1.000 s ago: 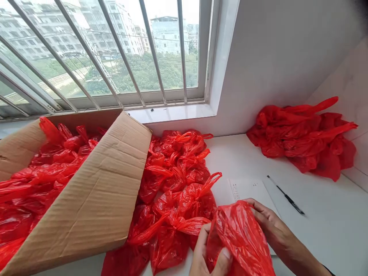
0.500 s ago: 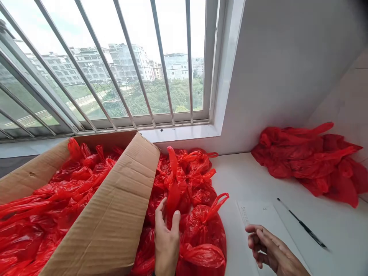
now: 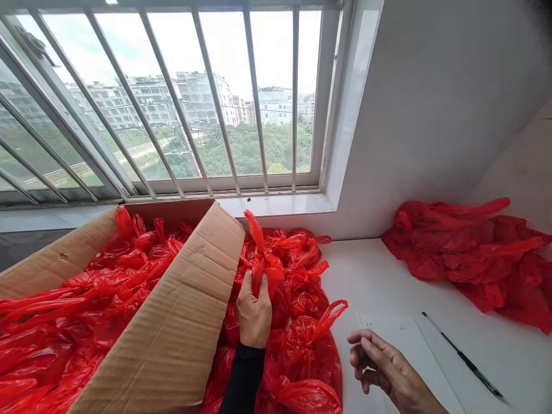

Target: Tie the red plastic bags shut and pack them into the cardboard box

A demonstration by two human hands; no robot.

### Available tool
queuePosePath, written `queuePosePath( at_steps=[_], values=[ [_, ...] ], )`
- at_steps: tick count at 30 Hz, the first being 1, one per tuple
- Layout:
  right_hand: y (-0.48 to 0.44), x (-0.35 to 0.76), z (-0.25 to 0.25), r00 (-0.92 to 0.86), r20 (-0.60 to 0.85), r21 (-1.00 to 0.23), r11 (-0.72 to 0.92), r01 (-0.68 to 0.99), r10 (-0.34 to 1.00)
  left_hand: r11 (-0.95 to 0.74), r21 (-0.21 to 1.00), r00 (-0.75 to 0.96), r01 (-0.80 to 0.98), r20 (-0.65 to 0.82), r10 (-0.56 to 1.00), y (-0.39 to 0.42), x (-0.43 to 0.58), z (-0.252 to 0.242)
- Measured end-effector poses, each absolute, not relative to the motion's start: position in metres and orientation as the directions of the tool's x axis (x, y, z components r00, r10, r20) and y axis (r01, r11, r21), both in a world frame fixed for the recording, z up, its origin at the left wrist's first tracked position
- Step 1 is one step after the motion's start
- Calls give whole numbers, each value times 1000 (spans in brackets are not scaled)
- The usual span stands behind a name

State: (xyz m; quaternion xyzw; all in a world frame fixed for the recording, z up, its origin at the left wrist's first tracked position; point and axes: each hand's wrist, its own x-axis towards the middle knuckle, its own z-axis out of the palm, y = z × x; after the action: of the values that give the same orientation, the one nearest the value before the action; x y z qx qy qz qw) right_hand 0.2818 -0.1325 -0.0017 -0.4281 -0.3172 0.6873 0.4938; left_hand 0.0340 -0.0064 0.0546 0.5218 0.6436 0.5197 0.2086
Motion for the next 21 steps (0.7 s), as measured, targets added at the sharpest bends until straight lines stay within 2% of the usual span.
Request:
queuePosePath(
  at_steps=[3, 5, 6, 9, 11, 13, 15, 17, 21],
  values=[
    [-98, 267, 36, -166, -186, -883, -239, -405, 968, -203, 953, -327, 224, 270, 906, -17, 55, 83],
    [-76, 255, 61, -196, -154, -875, -225, -428, 969, -224, 973, -288, 53, 230, 930, -28, 68, 97],
    [-66, 249, 72, -213, -122, -861, -210, -464, 970, -211, 977, -240, 17, 209, 948, -34, 73, 103],
    [-42, 236, 92, -216, -24, -795, -149, -588, 976, -240, 967, -5, 84, 242, 970, -47, 82, 113],
    [-33, 232, 96, -155, -8, -755, -108, -647, 988, -305, 952, -16, 22, 306, 952, -45, 84, 116],
    [-28, 232, 94, -89, -19, -733, -74, -676, 996, -246, 957, -143, -154, 225, 964, -36, 85, 115],
    [-26, 234, 91, -42, -25, -734, -47, -678, 999, -76, 953, -141, -293, 35, 989, -24, 88, 110],
    [-26, 236, 88, -19, -24, -744, -31, -667, 1000, 91, 952, -5, -292, -97, 995, -15, 93, 102],
    [-24, 241, 84, -2, -29, -794, -25, -608, 1000, 157, 958, 129, -241, -129, 983, -9, 104, 87]
  ],
)
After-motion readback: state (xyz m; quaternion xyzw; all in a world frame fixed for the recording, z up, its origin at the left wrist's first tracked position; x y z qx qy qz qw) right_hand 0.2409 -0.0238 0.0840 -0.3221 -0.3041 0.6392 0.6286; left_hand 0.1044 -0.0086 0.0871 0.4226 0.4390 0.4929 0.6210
